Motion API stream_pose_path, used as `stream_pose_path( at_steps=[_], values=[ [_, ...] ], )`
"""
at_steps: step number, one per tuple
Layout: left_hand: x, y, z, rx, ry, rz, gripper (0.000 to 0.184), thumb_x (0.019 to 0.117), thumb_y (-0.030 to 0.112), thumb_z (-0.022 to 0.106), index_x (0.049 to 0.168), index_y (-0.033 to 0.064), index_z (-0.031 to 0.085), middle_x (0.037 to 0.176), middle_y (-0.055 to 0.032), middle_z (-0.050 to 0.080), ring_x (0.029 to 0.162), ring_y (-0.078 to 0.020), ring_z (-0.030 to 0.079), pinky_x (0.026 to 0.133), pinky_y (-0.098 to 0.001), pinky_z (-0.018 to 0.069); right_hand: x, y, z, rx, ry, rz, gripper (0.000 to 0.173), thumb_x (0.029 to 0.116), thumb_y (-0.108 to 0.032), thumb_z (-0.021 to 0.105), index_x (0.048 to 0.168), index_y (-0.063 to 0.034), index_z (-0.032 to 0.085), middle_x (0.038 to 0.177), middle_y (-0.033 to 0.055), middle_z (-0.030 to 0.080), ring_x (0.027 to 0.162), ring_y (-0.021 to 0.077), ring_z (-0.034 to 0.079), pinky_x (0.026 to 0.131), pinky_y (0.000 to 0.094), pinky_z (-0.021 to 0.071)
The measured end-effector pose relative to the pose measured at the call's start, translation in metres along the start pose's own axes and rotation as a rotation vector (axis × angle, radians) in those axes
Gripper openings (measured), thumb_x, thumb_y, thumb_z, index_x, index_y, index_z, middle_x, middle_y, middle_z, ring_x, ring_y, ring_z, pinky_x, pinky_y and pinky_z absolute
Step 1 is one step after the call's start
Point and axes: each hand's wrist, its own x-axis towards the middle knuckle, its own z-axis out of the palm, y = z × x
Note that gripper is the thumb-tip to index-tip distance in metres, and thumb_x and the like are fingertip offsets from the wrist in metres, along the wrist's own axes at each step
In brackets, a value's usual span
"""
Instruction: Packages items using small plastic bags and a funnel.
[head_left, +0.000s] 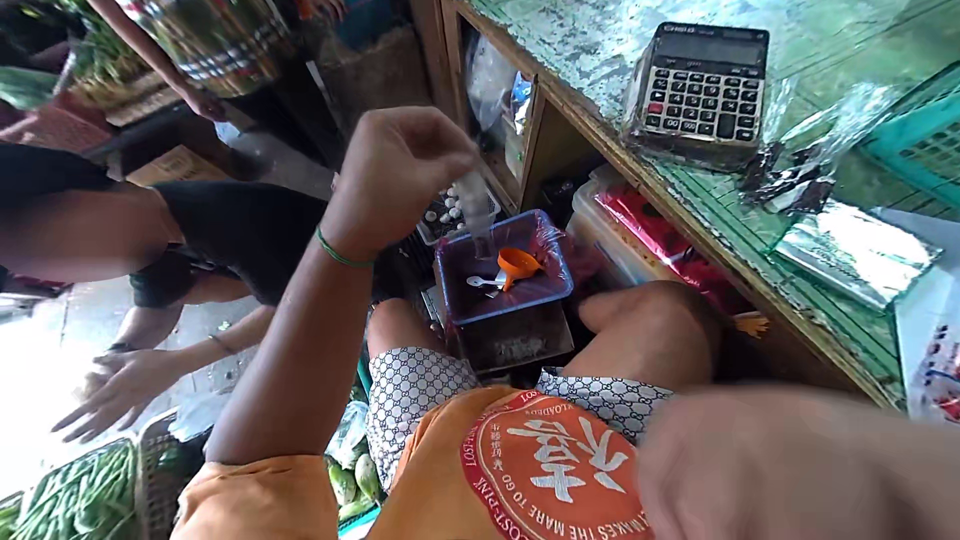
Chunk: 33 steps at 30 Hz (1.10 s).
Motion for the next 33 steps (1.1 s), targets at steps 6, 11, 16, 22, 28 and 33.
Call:
stream_pose_path(
  at_steps=[6,11,16,22,28,33],
  values=[
    [-0.053,-0.008,0.026,0.024,-0.108,0.101,0.006,0.0919,0.009,0.071,0.096,0.0056,0.073,0.096,-0.002,0.072,0.09,-0.0109,0.07,0.08,-0.0321,0.0612,0.012,0.175,-0.021,0.681,0.666,0.707,0.062,0.1128,-0.039,0.015,0.122,-0.0008,0.062,0.103,0.0109,0.075,0.089,0.0196,0.073,0.077,0.0363,0.0615],
    [-0.148,-0.056,0.071,0.1,-0.29,0.071,0.013,0.0974,0.017,0.065,0.095,0.0113,0.076,0.103,-0.0001,0.075,0.103,-0.0134,0.07,0.095,-0.0404,0.0567,0.033,0.214,-0.017,0.865,1.037,0.752,0.043,0.1135,-0.025,0.031,0.114,0.004,0.063,0.094,0.0126,0.073,0.081,0.0202,0.073,0.077,0.0356,0.0624],
    [-0.201,-0.09,0.095,0.058,-0.213,0.091,0.013,0.0965,0.012,0.066,0.09,0.0111,0.077,0.109,0.0001,0.077,0.118,-0.0145,0.068,0.109,-0.0379,0.0519,0.024,0.221,-0.024,0.752,0.965,0.846,0.037,0.1134,-0.025,0.033,0.102,-0.0038,0.061,0.071,0.0023,0.059,0.058,0.0129,0.059,0.059,0.0297,0.0565],
    [-0.194,-0.114,0.086,-0.289,-0.1,-0.182,0.023,0.0945,0.023,0.07,0.105,0.0024,0.075,0.108,-0.0053,0.075,0.107,-0.0157,0.071,0.096,-0.0371,0.0591,0.015,0.22,-0.031,0.314,0.572,0.803,0.032,0.1106,-0.021,0.038,0.093,-0.0074,0.062,0.061,-0.0085,0.042,0.049,0.0016,0.037,0.047,0.0174,0.0331],
    [-0.135,-0.118,0.058,-0.73,-0.05,-0.587,0.021,0.0923,0.012,0.071,0.107,-0.0025,0.071,0.086,-0.0081,0.074,0.075,-0.0158,0.072,0.075,-0.0318,0.0625,0.015,0.21,-0.033,0.032,0.136,0.863,0.029,0.1081,-0.02,0.046,0.089,-0.0094,0.065,0.063,-0.0111,0.046,0.053,-0.002,0.04,0.05,0.0159,0.0333],
    [-0.134,-0.116,0.063,-0.778,0.014,-0.653,0.011,0.0966,0.004,0.066,0.098,-0.0044,0.072,0.081,-0.0125,0.073,0.07,-0.0159,0.071,0.07,-0.03,0.062,0.014,0.206,-0.031,-0.408,0.259,0.761,0.025,0.1054,-0.023,0.055,0.094,-0.0076,0.072,0.073,-0.0054,0.059,0.063,-0.0004,0.051,0.06,0.0165,0.0432]
  ],
)
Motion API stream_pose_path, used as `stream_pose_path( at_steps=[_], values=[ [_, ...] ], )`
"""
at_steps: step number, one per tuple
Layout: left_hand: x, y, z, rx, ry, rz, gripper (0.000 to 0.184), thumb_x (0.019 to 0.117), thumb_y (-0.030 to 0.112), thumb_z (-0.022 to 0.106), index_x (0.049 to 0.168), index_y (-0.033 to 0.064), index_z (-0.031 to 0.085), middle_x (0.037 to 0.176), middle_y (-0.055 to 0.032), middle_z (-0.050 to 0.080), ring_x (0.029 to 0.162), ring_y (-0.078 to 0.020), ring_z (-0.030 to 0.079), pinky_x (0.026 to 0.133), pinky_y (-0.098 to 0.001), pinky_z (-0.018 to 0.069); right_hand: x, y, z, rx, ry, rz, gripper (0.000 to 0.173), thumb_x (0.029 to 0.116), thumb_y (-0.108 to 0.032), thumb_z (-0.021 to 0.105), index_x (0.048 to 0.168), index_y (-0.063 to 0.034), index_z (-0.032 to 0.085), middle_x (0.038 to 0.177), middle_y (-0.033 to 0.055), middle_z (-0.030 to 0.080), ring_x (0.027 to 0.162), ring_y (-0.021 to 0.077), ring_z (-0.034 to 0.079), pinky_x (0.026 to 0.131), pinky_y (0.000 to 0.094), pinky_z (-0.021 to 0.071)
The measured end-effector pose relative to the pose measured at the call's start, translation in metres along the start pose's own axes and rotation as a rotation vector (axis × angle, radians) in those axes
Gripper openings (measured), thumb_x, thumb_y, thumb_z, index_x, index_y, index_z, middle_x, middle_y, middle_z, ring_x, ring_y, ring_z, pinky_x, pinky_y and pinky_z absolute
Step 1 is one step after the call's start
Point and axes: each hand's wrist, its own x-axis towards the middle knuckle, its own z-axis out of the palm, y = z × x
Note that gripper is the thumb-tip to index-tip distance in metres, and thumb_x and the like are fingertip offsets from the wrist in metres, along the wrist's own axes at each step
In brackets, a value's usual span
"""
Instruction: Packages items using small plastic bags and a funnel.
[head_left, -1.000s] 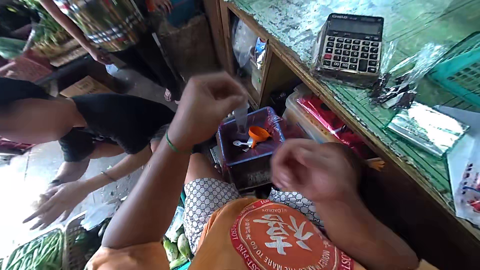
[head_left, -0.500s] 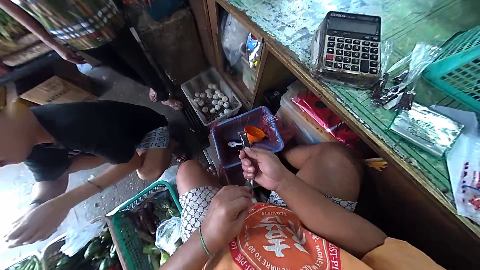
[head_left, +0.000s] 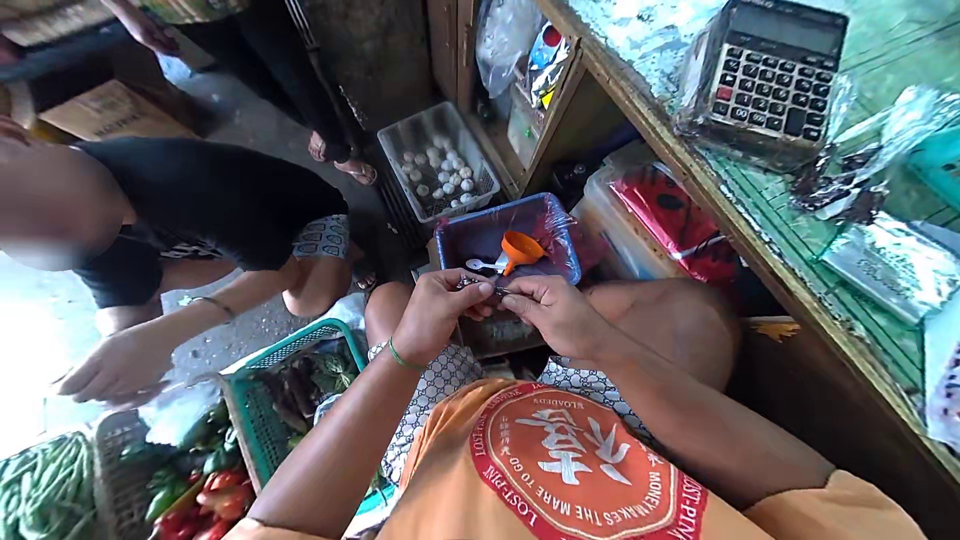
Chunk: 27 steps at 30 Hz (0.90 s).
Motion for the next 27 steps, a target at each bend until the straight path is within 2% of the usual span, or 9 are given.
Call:
stream_pose_path(
  at_steps=[2,4,8,13,15,18,20,23,27],
  values=[
    [-0.001,-0.002,0.001,-0.07,0.019,-0.02,0.011,0.0968,0.004,0.065,0.096,-0.0044,0.072,0.081,-0.0135,0.073,0.07,-0.0163,0.071,0.07,-0.0302,0.0618,-0.002,0.002,0.001,-0.082,0.028,-0.068,0.028,0.1066,-0.024,0.053,0.094,-0.0079,0.072,0.073,-0.0051,0.058,0.064,-0.0004,0.051,0.061,0.0166,0.0434],
    [-0.004,-0.003,0.002,-0.112,0.031,-0.025,0.009,0.0954,0.003,0.066,0.096,-0.004,0.072,0.081,-0.0135,0.073,0.07,-0.0166,0.071,0.07,-0.0304,0.062,-0.004,0.006,-0.001,-0.028,0.003,-0.114,0.028,0.1065,-0.022,0.052,0.093,-0.0072,0.072,0.071,-0.006,0.057,0.063,-0.0012,0.05,0.06,0.0157,0.0421],
    [-0.007,-0.011,0.006,-0.16,0.031,0.052,0.01,0.0942,0.004,0.066,0.097,-0.0026,0.072,0.083,-0.0117,0.073,0.072,-0.0159,0.072,0.072,-0.0308,0.0624,-0.003,0.012,-0.001,0.315,-0.03,-0.109,0.026,0.1051,-0.015,0.051,0.09,-0.0068,0.07,0.068,-0.009,0.055,0.06,-0.0018,0.048,0.058,0.0155,0.0412],
    [-0.011,-0.014,0.008,-0.125,0.094,0.133,0.007,0.0925,0.002,0.069,0.095,-0.0028,0.074,0.08,-0.0118,0.072,0.07,-0.0159,0.07,0.071,-0.0304,0.0618,-0.002,0.014,0.009,0.631,0.018,0.036,0.026,0.1057,-0.016,0.049,0.088,-0.0087,0.067,0.062,-0.008,0.049,0.052,0.0006,0.044,0.05,0.0168,0.0384],
    [-0.01,-0.014,0.006,-0.127,0.101,0.082,0.009,0.0951,0.004,0.066,0.095,-0.0031,0.073,0.08,-0.012,0.072,0.069,-0.0153,0.07,0.069,-0.0295,0.0611,-0.002,0.015,0.01,0.516,0.012,0.002,0.024,0.1044,-0.015,0.051,0.088,-0.0086,0.068,0.062,-0.0085,0.05,0.052,-0.0003,0.044,0.051,0.0162,0.0373],
    [-0.013,-0.012,0.003,-0.149,0.11,-0.009,0.012,0.0968,0.005,0.064,0.091,-0.0026,0.071,0.078,-0.0116,0.072,0.065,-0.0144,0.069,0.065,-0.0283,0.0606,-0.007,0.013,0.005,0.121,-0.045,-0.12,0.024,0.1043,-0.019,0.055,0.091,-0.0075,0.071,0.071,-0.0075,0.057,0.062,-0.0026,0.049,0.058,0.0152,0.0406],
    [-0.017,-0.014,0.0,-0.174,0.093,-0.025,0.011,0.0967,0.004,0.063,0.092,-0.0029,0.071,0.08,-0.012,0.073,0.067,-0.0151,0.07,0.067,-0.0294,0.0613,-0.008,0.012,0.002,0.018,-0.074,-0.166,0.024,0.1039,-0.021,0.057,0.091,-0.0076,0.073,0.076,-0.0072,0.062,0.066,-0.0045,0.052,0.062,0.0141,0.0433],
    [-0.02,-0.014,-0.005,-0.201,0.046,-0.008,0.013,0.0966,0.004,0.061,0.097,-0.003,0.073,0.085,-0.0126,0.074,0.074,-0.0169,0.072,0.074,-0.032,0.0625,-0.007,0.016,-0.003,0.191,-0.065,-0.177,0.021,0.1023,-0.015,0.058,0.09,-0.0069,0.072,0.073,-0.0086,0.061,0.063,-0.0047,0.049,0.058,0.0134,0.0411],
    [-0.02,-0.011,-0.014,-0.172,0.104,0.06,0.017,0.0963,0.006,0.062,0.085,0.0037,0.073,0.076,-0.0081,0.072,0.069,-0.0138,0.07,0.069,-0.0289,0.0607,-0.007,0.023,0.0,0.431,-0.061,-0.205,0.019,0.1017,-0.011,0.058,0.089,-0.0077,0.072,0.071,-0.0104,0.06,0.061,-0.0046,0.049,0.057,0.0141,0.042]
  ],
)
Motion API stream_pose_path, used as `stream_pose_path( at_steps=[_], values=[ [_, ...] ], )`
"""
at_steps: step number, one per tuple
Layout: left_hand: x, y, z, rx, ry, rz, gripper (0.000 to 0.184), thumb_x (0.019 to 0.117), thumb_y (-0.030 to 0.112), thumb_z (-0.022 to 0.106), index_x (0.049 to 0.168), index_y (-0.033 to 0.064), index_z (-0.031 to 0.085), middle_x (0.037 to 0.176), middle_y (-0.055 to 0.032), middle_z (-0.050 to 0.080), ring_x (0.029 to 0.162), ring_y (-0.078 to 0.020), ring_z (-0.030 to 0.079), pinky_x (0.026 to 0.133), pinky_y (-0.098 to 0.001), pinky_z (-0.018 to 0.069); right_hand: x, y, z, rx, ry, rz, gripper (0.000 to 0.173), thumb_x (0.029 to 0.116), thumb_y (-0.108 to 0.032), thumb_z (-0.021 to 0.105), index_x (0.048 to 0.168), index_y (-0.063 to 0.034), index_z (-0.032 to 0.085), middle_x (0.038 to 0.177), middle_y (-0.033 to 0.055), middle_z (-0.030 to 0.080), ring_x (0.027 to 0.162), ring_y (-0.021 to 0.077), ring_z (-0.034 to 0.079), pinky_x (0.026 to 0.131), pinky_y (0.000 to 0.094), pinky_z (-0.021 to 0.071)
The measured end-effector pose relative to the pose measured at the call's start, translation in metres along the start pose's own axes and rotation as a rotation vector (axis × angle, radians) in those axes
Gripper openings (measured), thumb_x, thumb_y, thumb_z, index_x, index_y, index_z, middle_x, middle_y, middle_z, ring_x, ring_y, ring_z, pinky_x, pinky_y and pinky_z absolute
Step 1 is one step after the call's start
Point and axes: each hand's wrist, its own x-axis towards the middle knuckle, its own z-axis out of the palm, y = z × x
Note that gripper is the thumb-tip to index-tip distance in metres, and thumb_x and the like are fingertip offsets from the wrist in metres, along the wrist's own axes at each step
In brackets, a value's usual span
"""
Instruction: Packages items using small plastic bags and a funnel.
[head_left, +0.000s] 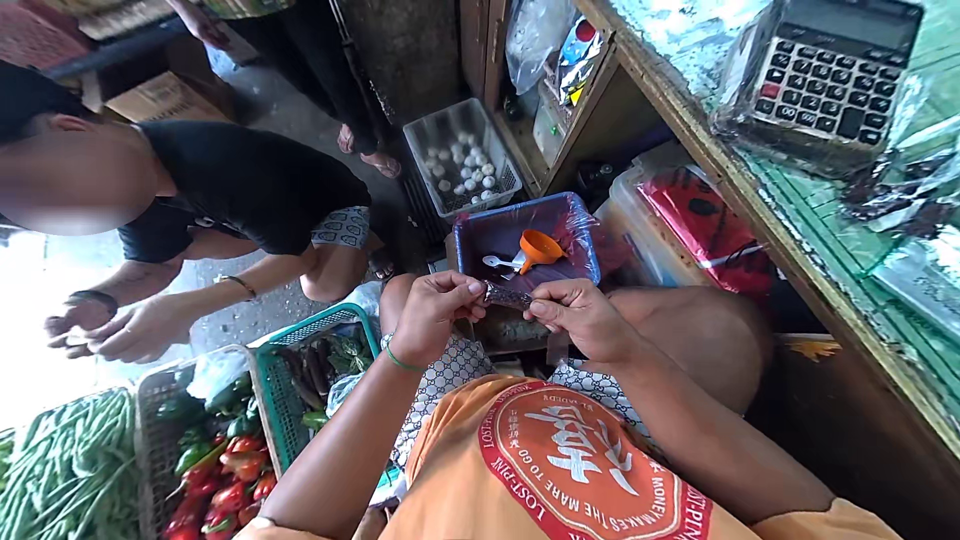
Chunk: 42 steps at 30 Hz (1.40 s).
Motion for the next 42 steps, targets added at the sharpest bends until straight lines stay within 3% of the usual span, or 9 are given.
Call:
stream_pose_path(
  at_steps=[10,14,18,21,25,30,34,39,42],
  values=[
    [0.002,-0.014,0.008,0.007,-0.064,-0.036,0.022,0.1039,0.013,0.054,0.09,0.0016,0.066,0.078,-0.0043,0.071,0.068,-0.0119,0.068,0.066,-0.03,0.0588,-0.007,0.008,0.012,-0.106,0.061,-0.045,0.018,0.0999,-0.026,0.062,0.09,-0.0204,0.076,0.07,-0.0118,0.064,0.056,-0.0035,0.053,0.054,0.0135,0.047],
    [-0.006,-0.044,0.034,0.038,-0.233,-0.05,0.033,0.1039,0.012,0.052,0.129,-0.0056,0.063,0.119,-0.016,0.07,0.104,-0.0207,0.068,0.093,-0.0398,0.0555,0.006,0.009,0.006,0.179,0.243,-0.008,0.023,0.104,-0.025,0.055,0.092,-0.0238,0.075,0.064,-0.0121,0.059,0.05,-0.0023,0.049,0.049,0.0149,0.0446],
    [-0.013,-0.072,0.054,-0.005,-0.291,-0.13,0.024,0.1063,0.012,0.052,0.098,-0.005,0.066,0.077,-0.0059,0.069,0.07,-0.0131,0.068,0.071,-0.0329,0.06,0.018,0.009,-0.003,0.391,0.351,0.043,0.035,0.1102,-0.026,0.039,0.094,-0.0201,0.069,0.062,-0.0125,0.054,0.049,-0.0022,0.047,0.047,0.014,0.0436],
    [-0.003,-0.066,0.027,-0.119,-0.305,-0.168,0.034,0.1099,0.019,0.04,0.099,-0.0001,0.066,0.072,0.001,0.063,0.063,-0.0096,0.061,0.067,-0.0299,0.0571,0.011,0.009,-0.011,0.422,0.35,0.018,0.034,0.1096,-0.026,0.04,0.094,-0.0197,0.07,0.066,-0.0098,0.06,0.055,0.0019,0.057,0.056,0.0201,0.0547],
    [0.03,-0.052,-0.012,-0.01,-0.123,-0.108,0.028,0.109,0.018,0.046,0.103,-0.0005,0.066,0.081,-0.0016,0.068,0.064,-0.0072,0.061,0.063,-0.0252,0.0544,-0.011,0.004,-0.013,-0.177,0.106,-0.074,0.02,0.1053,-0.029,0.056,0.101,-0.0233,0.075,0.106,-0.0051,0.075,0.103,0.0111,0.07,0.095,0.0308,0.0569],
    [0.04,-0.033,0.021,0.818,-0.133,0.316,0.014,0.0958,0.011,0.068,0.101,0.0027,0.077,0.099,-0.0101,0.075,0.095,-0.0196,0.071,0.09,-0.0439,0.0569,-0.004,0.025,0.003,-1.084,0.039,0.252,0.021,0.0983,-0.017,0.064,0.098,0.0014,0.075,0.102,0.0231,0.071,0.105,0.0424,0.065,0.094,0.0662,0.0488],
    [0.024,-0.07,0.043,0.831,-0.129,0.578,0.012,0.0931,0.003,0.066,0.096,0.0024,0.078,0.096,-0.0124,0.074,0.096,-0.0249,0.071,0.09,-0.0448,0.0562,0.006,0.052,0.0,-0.357,0.443,0.284,0.021,0.1004,-0.007,0.053,0.082,-0.0088,0.063,0.071,-0.0033,0.066,0.066,0.0054,0.063,0.064,0.0251,0.0569],
    [0.019,-0.084,0.017,0.81,-0.043,0.61,0.012,0.0918,0.001,0.066,0.098,-0.0003,0.076,0.097,-0.0132,0.074,0.095,-0.0239,0.071,0.089,-0.042,0.0575,-0.011,0.052,0.005,0.39,0.411,0.282,0.026,0.1026,-0.018,0.047,0.099,-0.0125,0.072,0.107,0.0057,0.075,0.101,0.019,0.072,0.092,0.0402,0.0595],
    [0.029,-0.095,0.014,0.816,0.038,0.582,0.011,0.0916,0.004,0.067,0.096,-0.0002,0.076,0.096,-0.0136,0.074,0.094,-0.024,0.072,0.088,-0.0421,0.058,-0.014,0.057,0.012,0.477,0.256,0.249,0.041,0.1024,-0.035,0.056,0.134,-0.0115,0.066,0.141,0.0053,0.063,0.129,0.0209,0.06,0.107,0.0437,0.0504]
  ],
)
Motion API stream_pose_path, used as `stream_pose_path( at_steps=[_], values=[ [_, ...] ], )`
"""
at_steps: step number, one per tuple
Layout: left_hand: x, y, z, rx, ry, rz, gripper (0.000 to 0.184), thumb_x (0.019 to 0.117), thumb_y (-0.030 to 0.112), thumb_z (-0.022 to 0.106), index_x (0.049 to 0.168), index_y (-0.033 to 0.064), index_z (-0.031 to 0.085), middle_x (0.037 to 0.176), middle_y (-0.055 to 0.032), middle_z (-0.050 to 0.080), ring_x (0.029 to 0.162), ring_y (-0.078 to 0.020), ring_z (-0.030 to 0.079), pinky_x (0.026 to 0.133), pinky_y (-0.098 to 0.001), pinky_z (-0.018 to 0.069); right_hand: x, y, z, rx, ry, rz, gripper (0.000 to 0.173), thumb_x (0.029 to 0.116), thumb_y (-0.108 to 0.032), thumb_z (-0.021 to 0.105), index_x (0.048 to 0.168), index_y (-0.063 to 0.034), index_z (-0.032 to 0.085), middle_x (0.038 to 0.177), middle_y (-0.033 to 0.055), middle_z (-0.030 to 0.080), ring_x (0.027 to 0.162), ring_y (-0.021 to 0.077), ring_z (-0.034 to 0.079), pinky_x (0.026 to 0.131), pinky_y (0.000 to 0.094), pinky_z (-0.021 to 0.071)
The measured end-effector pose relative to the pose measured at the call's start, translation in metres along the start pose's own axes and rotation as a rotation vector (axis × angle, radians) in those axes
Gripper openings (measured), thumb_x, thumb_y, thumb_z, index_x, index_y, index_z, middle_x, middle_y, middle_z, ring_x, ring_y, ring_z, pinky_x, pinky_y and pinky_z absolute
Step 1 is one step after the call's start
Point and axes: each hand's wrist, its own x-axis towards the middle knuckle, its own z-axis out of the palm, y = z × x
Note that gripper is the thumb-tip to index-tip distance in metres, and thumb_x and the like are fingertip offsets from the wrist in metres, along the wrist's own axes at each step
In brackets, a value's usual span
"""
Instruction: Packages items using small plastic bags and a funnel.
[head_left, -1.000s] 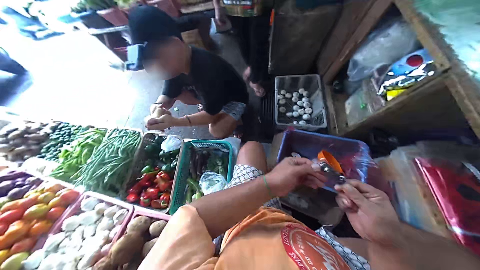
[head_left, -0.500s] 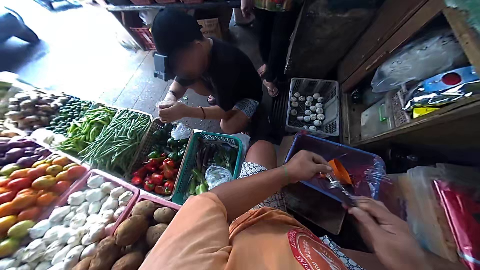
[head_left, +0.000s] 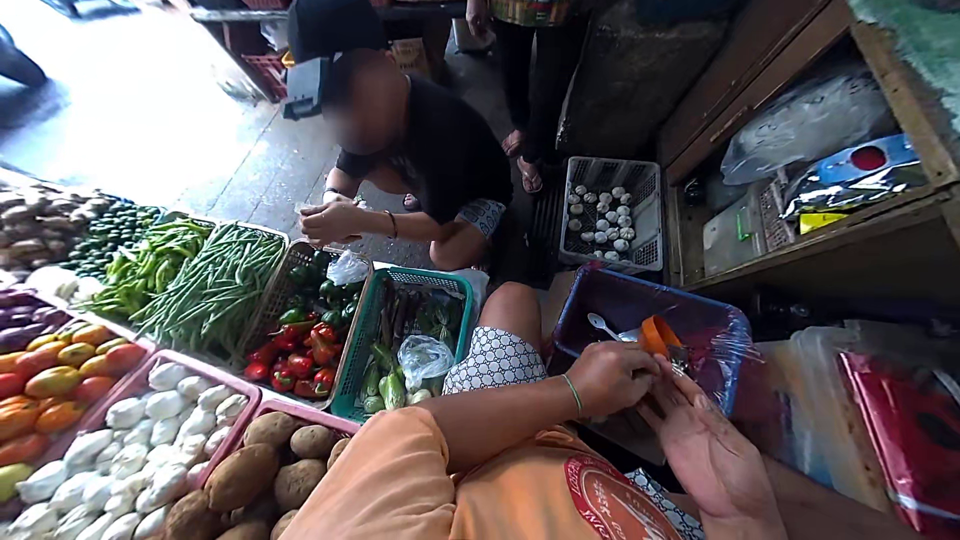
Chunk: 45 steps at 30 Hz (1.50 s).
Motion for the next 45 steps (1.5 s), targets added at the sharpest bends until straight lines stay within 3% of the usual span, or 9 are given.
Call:
stream_pose_path(
  at_steps=[4,10,17,20,24,31,38,42,45],
  values=[
    [0.014,-0.004,0.007,0.082,0.011,-0.079,0.017,0.09,0.022,0.075,0.095,0.0056,0.077,0.097,-0.0093,0.074,0.1,-0.0228,0.068,0.096,-0.0425,0.0504,0.002,0.006,0.012,0.043,0.111,0.001,0.048,0.1068,-0.039,0.046,0.144,-0.0113,0.056,0.134,0.0044,0.065,0.121,0.019,0.063,0.102,0.0425,0.054],
    [0.018,-0.009,0.025,0.355,0.108,0.067,0.009,0.0884,0.017,0.07,0.087,0.0109,0.076,0.091,-0.003,0.073,0.099,-0.0194,0.069,0.109,-0.0447,0.0434,-0.003,0.01,0.011,0.101,0.189,0.043,0.045,0.1087,-0.034,0.042,0.148,-0.0138,0.05,0.138,0.0022,0.063,0.122,0.0167,0.062,0.101,0.0414,0.0541],
    [0.027,-0.001,0.022,0.466,-0.053,-0.053,0.014,0.0887,0.026,0.067,0.09,0.0143,0.074,0.097,-0.0029,0.068,0.109,-0.0246,0.062,0.116,-0.0552,0.0315,-0.003,0.014,0.013,-0.283,0.378,-0.046,0.037,0.1057,-0.013,0.048,0.139,-0.0023,0.06,0.129,0.006,0.068,0.112,0.0132,0.066,0.094,0.0269,0.0551],
    [0.028,0.005,0.011,0.36,-0.136,-0.124,0.015,0.0886,0.026,0.067,0.089,0.0118,0.073,0.099,-0.0048,0.067,0.108,-0.0251,0.061,0.109,-0.0509,0.0375,-0.003,0.014,0.005,-0.309,0.364,-0.131,0.029,0.1043,-0.011,0.049,0.124,-0.0002,0.068,0.114,0.0051,0.073,0.1,0.011,0.069,0.088,0.025,0.0567],
    [0.029,0.007,-0.004,-0.025,-0.195,-0.253,0.018,0.0876,0.018,0.069,0.09,0.0003,0.072,0.095,-0.0135,0.068,0.098,-0.0273,0.064,0.09,-0.0459,0.0505,-0.001,-0.002,-0.005,-0.331,0.217,-0.196,0.016,0.0986,-0.012,0.053,0.092,-0.0142,0.067,0.083,-0.0013,0.07,0.077,0.0092,0.068,0.075,0.0256,0.0592],
    [0.027,0.016,-0.015,-0.393,-0.182,-0.011,0.023,0.0889,-0.001,0.072,0.112,-0.0011,0.075,0.117,-0.0143,0.072,0.113,-0.0206,0.067,0.1,-0.038,0.0538,0.001,-0.036,-0.003,-0.346,-0.102,-0.201,0.006,0.0947,-0.024,0.069,0.092,-0.0199,0.072,0.078,-0.0033,0.068,0.074,0.008,0.067,0.077,0.026,0.0593],
    [0.027,0.025,-0.037,-0.561,-0.342,-0.156,0.012,0.0863,0.004,0.079,0.094,-0.002,0.072,0.086,-0.0075,0.07,0.079,-0.011,0.066,0.075,-0.0301,0.0556,0.0,-0.045,-0.002,-0.29,-0.195,-0.189,0.013,0.0976,-0.023,0.067,0.109,-0.0195,0.072,0.081,-0.0026,0.069,0.072,0.0077,0.067,0.073,0.0258,0.0602],
    [0.019,0.024,-0.026,-0.791,-0.354,-0.241,0.013,0.0892,-0.002,0.072,0.101,-0.0045,0.069,0.084,-0.0057,0.069,0.076,-0.0096,0.065,0.075,-0.0283,0.0558,-0.003,-0.045,0.004,-0.294,-0.183,-0.193,0.018,0.0968,-0.018,0.066,0.114,-0.0185,0.071,0.082,-0.0013,0.069,0.068,0.0065,0.066,0.067,0.0229,0.0593],
    [0.014,0.021,-0.018,-0.772,-0.331,-0.255,0.004,0.0907,0.002,0.072,0.09,-0.0016,0.07,0.078,-0.0015,0.066,0.071,-0.0062,0.06,0.07,-0.0258,0.0514,-0.005,-0.044,0.004,-0.336,-0.153,-0.193,0.018,0.097,-0.014,0.062,0.113,-0.0172,0.07,0.08,-0.0014,0.068,0.065,0.0064,0.066,0.065,0.0226,0.0593]
  ],
)
